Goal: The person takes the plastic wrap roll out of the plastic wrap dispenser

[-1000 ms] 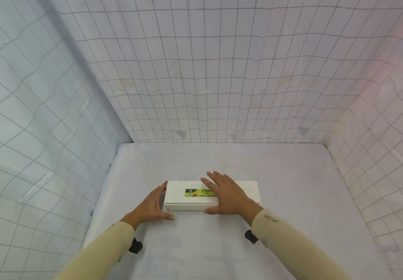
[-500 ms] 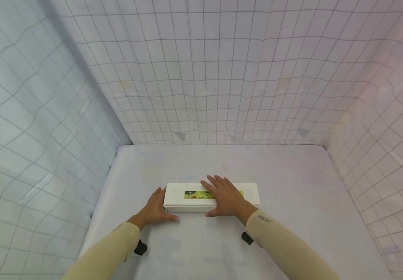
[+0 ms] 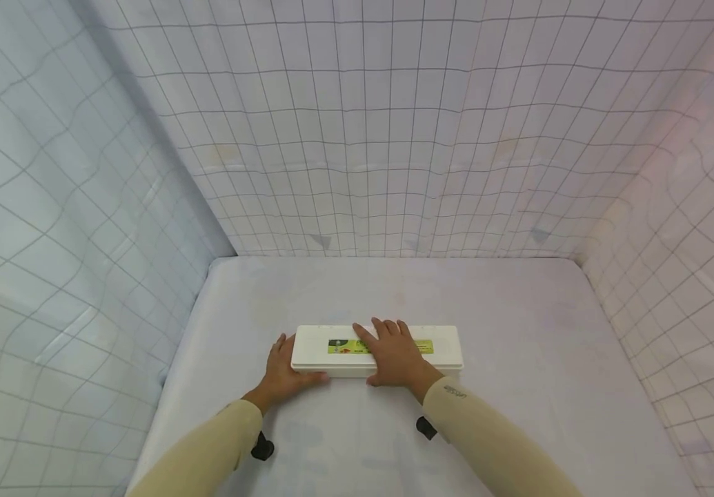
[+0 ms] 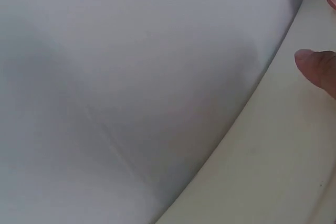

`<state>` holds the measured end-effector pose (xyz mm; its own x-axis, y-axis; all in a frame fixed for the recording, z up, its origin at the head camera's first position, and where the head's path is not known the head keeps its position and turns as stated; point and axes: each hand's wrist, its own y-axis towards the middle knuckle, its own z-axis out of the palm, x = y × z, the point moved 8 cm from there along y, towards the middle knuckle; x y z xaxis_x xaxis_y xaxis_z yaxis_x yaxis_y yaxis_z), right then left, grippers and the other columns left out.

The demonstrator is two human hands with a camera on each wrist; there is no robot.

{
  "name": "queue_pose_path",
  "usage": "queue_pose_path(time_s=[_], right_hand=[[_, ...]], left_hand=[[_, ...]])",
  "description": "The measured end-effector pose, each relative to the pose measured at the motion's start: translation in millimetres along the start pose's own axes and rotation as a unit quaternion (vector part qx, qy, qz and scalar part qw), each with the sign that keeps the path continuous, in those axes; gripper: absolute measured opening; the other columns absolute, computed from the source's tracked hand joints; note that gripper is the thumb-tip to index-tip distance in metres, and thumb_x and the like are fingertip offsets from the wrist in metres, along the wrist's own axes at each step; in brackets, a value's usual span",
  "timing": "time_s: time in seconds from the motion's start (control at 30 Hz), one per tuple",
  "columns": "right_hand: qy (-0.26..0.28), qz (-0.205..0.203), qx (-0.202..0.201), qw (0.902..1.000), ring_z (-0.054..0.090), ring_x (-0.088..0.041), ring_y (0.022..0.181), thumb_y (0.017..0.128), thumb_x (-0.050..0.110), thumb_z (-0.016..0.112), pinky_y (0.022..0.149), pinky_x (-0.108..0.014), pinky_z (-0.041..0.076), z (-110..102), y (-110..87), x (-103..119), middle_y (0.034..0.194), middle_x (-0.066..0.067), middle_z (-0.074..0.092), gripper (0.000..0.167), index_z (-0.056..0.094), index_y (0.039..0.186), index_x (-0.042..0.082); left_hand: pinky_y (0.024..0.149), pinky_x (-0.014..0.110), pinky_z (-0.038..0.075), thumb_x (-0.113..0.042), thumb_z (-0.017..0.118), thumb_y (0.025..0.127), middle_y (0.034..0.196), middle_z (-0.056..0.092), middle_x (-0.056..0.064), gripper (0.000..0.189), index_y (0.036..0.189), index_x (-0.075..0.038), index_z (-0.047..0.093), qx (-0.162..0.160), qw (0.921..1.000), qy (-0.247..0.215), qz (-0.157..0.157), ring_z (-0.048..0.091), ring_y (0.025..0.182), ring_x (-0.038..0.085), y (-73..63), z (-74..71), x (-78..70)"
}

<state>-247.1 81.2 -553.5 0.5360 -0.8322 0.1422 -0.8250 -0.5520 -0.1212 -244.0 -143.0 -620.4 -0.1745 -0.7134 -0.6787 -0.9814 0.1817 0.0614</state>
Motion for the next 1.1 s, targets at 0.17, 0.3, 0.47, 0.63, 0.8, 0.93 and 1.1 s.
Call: queue_pose_path(time_s=[0.17, 0.3, 0.47, 0.63, 0.8, 0.93, 1.1], right_hand=[[-0.026, 0.015, -0.006, 0.9995, 0.044, -0.035, 0.14, 0.078, 0.044, 0.086, 0.12, -0.055, 0.033, 3.3, 4.9, 2.4, 0.151, -0.013, 0.047, 0.105, 0.026, 0.163, 0.026], [-0.021, 0.019, 0.0, 0.9996, 0.043, -0.036, 0.138, 0.078, 0.038, 0.087, 0.119, -0.056, 0.032, 4.4, 7.6, 3.6, 0.149, -0.013, 0.047, 0.105, 0.025, 0.163, 0.027], [-0.008, 0.022, 0.024, 0.9994, 0.041, -0.038, 0.137, 0.077, 0.028, 0.087, 0.118, -0.058, 0.031, 3.4, 9.0, 5.4, 0.148, -0.015, 0.045, 0.104, 0.026, 0.161, 0.024], [-0.008, 0.027, 0.052, 0.9983, 0.04, -0.038, 0.134, 0.076, 0.021, 0.085, 0.115, -0.061, 0.032, -0.5, 10.0, 8.6, 0.144, -0.018, 0.045, 0.101, 0.028, 0.159, 0.021], [-0.015, 0.036, 0.07, 0.9968, 0.041, -0.038, 0.132, 0.074, 0.023, 0.087, 0.114, -0.062, 0.033, -1.4, 11.8, 9.8, 0.143, -0.018, 0.045, 0.102, 0.028, 0.158, 0.02], [-0.018, 0.037, 0.074, 0.9964, 0.041, -0.038, 0.131, 0.074, 0.024, 0.087, 0.113, -0.062, 0.033, 0.6, 13.6, 9.6, 0.142, -0.018, 0.045, 0.103, 0.028, 0.157, 0.021], [-0.022, 0.032, 0.077, 0.9963, 0.042, -0.039, 0.13, 0.073, 0.026, 0.086, 0.111, -0.062, 0.036, 0.8, 15.6, 9.6, 0.141, -0.018, 0.046, 0.102, 0.028, 0.157, 0.019]], left_hand=[[0.128, 0.059, 0.009, -0.066, 0.088, 0.065, 0.157, 0.048, 0.007, 0.113, 0.154, -0.015, 0.041, -0.003, 0.9995, -0.008, -0.03, 0.026, 0.153, 0.039, -1.4, -0.6, 3.7], [0.129, 0.057, 0.011, -0.064, 0.09, 0.064, 0.155, 0.051, 0.007, 0.11, 0.152, -0.015, 0.045, -0.019, 0.9993, 0.002, -0.032, 0.031, 0.152, 0.036, -0.6, -3.5, 2.6], [0.131, 0.051, 0.009, -0.063, 0.09, 0.065, 0.154, 0.051, 0.005, 0.107, 0.151, -0.017, 0.045, -0.022, 0.9991, 0.021, -0.031, 0.037, 0.15, 0.03, 0.3, -1.2, 3.9], [0.131, 0.048, 0.009, -0.064, 0.089, 0.065, 0.153, 0.052, 0.004, 0.107, 0.151, -0.017, 0.046, -0.026, 0.9989, 0.031, -0.024, 0.044, 0.147, 0.027, 0.1, 1.0, 3.4], [0.131, 0.049, 0.012, -0.064, 0.09, 0.064, 0.151, 0.055, 0.005, 0.107, 0.15, -0.016, 0.047, -0.034, 0.9989, 0.024, -0.024, 0.046, 0.144, 0.028, -1.3, -1.4, 0.6], [0.13, 0.05, 0.013, -0.063, 0.091, 0.064, 0.151, 0.055, 0.006, 0.107, 0.15, -0.015, 0.047, -0.038, 0.9988, 0.019, -0.024, 0.045, 0.145, 0.029, -2.6, -2.6, -0.5], [0.131, 0.049, 0.012, -0.064, 0.089, 0.065, 0.151, 0.054, 0.005, 0.107, 0.151, -0.016, 0.046, -0.035, 0.9988, 0.019, -0.028, 0.045, 0.145, 0.028, -2.2, -2.3, 0.2]])
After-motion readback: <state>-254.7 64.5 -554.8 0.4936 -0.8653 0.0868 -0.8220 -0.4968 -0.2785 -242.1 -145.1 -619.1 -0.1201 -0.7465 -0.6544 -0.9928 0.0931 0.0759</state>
